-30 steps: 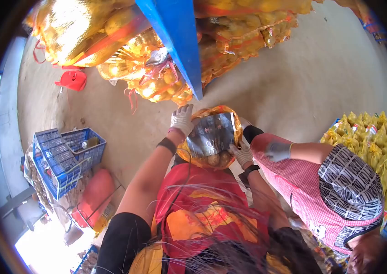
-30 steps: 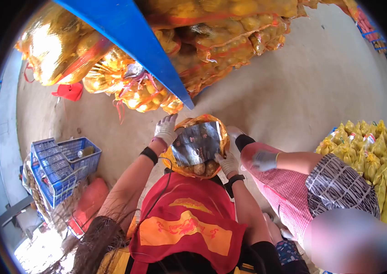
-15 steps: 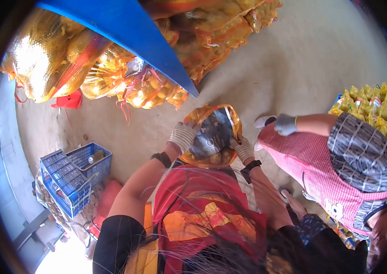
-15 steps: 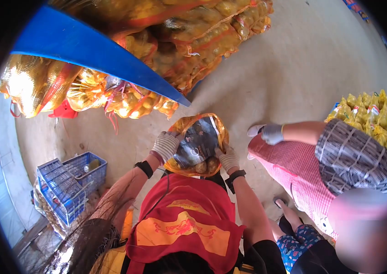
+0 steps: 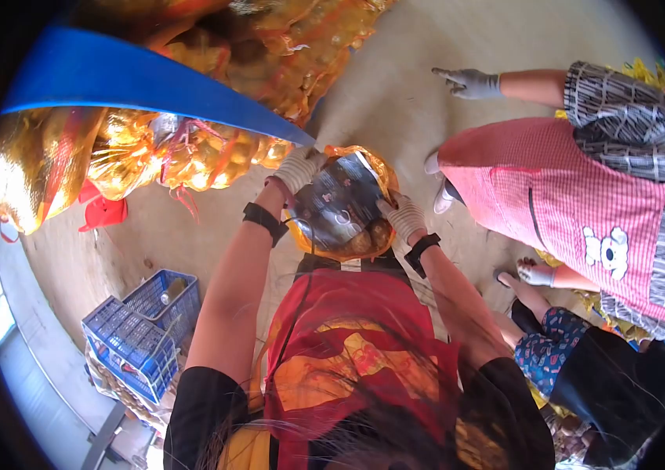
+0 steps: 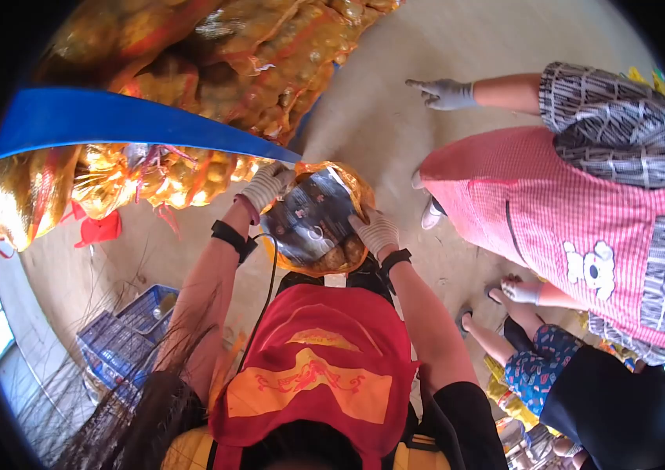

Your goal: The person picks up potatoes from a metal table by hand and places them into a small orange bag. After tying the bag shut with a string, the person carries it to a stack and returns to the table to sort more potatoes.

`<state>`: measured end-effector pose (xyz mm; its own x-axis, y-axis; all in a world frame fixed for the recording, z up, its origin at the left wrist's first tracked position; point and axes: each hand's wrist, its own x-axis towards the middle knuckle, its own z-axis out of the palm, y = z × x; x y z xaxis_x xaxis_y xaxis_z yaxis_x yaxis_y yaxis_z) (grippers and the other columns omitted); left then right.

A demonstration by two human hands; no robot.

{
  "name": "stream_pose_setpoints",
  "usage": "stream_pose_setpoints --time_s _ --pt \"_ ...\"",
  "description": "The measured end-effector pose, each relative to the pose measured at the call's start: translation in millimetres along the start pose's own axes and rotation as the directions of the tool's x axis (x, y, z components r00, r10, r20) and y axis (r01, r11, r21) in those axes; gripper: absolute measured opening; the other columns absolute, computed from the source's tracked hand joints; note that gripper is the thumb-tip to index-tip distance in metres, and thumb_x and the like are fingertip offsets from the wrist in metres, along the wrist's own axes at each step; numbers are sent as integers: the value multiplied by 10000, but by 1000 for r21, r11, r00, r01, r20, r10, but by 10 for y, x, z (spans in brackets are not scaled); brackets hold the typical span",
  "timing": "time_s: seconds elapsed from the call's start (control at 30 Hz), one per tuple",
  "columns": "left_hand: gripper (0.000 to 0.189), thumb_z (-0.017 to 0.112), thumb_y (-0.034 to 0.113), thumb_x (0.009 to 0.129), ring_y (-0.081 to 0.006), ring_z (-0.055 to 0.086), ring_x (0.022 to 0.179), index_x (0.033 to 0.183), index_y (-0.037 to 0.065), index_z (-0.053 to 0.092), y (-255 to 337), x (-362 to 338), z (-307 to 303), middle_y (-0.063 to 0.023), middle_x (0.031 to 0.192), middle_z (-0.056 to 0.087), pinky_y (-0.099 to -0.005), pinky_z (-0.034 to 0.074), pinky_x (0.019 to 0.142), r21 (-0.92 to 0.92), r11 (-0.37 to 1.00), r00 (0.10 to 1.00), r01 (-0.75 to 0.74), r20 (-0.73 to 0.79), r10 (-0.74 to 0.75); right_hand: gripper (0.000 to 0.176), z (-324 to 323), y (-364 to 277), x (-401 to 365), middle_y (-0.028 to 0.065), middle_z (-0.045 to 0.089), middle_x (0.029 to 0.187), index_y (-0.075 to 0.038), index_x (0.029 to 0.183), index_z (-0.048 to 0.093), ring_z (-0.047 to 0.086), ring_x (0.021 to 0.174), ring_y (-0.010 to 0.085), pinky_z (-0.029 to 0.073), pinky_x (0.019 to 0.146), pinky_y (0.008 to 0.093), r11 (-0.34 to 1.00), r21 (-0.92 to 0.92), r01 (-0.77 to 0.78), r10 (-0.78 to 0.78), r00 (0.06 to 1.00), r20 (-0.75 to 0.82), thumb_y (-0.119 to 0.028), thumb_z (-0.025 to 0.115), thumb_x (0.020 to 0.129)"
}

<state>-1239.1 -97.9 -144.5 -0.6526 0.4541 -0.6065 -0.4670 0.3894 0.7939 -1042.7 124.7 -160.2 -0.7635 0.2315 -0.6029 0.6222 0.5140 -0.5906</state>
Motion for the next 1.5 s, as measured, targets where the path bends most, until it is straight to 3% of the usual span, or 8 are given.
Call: stream_pose_setpoints --time_s 0.27,0.33,0.53,0.77,1.0,1.17,1.3,1.5 --pt "596 755 403 776 -350 624 1071 1204 27 580 -112 -474 902 -197 1145 653 -435 450 939 921 383 997 -68 75 -3 543 321 325 20 194 656 1144 -77 1246 590 621 1073 336 476 912 401 947 320 -17 33 999 -44 -471 578 872" --pt "614 761 395 769 -343 614 1094 1226 34 565 -195 -435 846 -189 1152 654 -439 438 959 944 327 999 -45 47 2 526 573 448 -153 192 645 1182 -50 1253 574 616 1115 291 466 936 380 758 646 88 242 882 -404 -430 569 890" --pt "610 768 361 771 -357 654 1016 1217 30 518 -532 -74 695 -184 1035 694 -447 459 917 981 193 996 13 4 -92 406 923 315 -744 110 667 1091 -64 1234 585 654 930 243 530 778 341 641 606 -470 379 881 282 -258 656 884" --pt "580 761 338 782 -360 654 1007 1203 20 523 -507 -29 563 -205 1051 684 -429 496 883 981 194 999 0 10 -53 229 1260 393 -537 18 680 855 -63 1050 660 632 755 139 527 680 300 401 727 -558 303 829 469 -243 649 908" --pt "485 681 371 836 -366 638 1037 1195 68 563 -667 100 455 -182 1075 682 -447 490 887 961 276 998 22 -2 -70 220 1346 245 -592 14 642 790 -15 1013 669 608 761 115 466 677 243 735 610 295 -96 937 -337 -213 592 960" --pt "386 641 372 869 -288 656 863 1080 49 645 -676 217 144 -161 915 683 -394 503 775 745 667 999 11 22 -40 292 1167 -365 -418 -9 574 639 -44 910 674 541 593 94 451 603 253 133 988 -75 34 997 71 -274 521 1003" --pt "281 590 287 945 -141 521 534 957 26 694 -374 73 -405 -46 612 580 -285 424 511 47 953 941 300 152 -304 394 1293 -171 -425 -16 491 529 -44 822 649 453 438 79 390 424 236 331 918 -217 149 973 176 -403 565 961" --pt "279 536 274 970 -80 442 492 917 33 668 -732 -592 -269 19 595 502 -241 341 464 103 976 982 191 -7 -191 335 990 99 -732 24 607 768 -27 1104 619 544 596 98 408 483 238 440 840 -319 126 948 294 -329 600 958"
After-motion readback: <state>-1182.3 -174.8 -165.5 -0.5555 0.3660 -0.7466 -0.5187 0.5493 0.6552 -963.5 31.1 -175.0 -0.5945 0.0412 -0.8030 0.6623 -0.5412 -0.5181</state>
